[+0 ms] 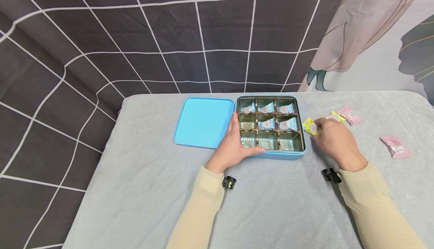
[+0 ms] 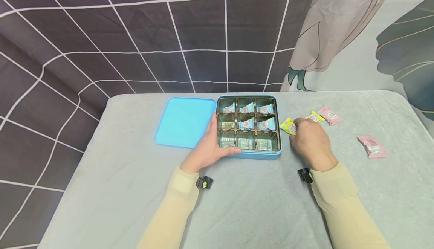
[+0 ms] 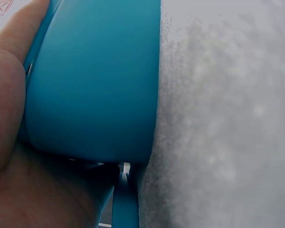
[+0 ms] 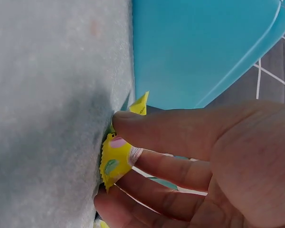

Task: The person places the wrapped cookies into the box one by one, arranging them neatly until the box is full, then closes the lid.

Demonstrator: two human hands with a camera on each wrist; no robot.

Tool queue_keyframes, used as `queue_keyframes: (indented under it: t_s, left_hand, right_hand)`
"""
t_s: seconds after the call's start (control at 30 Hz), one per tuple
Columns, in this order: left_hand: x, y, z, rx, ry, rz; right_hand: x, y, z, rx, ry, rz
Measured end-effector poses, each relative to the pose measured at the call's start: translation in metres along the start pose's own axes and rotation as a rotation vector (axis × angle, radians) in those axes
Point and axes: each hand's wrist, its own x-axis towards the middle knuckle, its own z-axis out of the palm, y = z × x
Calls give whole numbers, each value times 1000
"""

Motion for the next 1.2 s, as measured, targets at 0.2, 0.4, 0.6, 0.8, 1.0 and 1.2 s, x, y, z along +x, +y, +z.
queue_keyframes:
  t_s: [0.2, 0.4, 0.6, 0.8, 1.0, 1.2]
  left_hand:
    - [0, 0, 0, -3, 4, -4]
    - [0, 0, 0, -11, 4, -14]
    - [0, 0, 1, -19, 1, -17]
    - [0, 0, 1, -19, 5, -10]
    - [0, 1, 1, -11, 1, -7]
    - [1, 0, 1, -11, 3, -6]
  right_hand:
    - [0, 1, -3, -10, 8, 1]
    - [-1, 0, -6, -1, 17, 1]
    - [-2, -2, -8, 13, 31, 11]
    - [-3, -3, -10, 23, 66, 6]
    - [-5, -4, -12, 29, 100, -3]
    - [-5, -3, -15, 23, 114, -3]
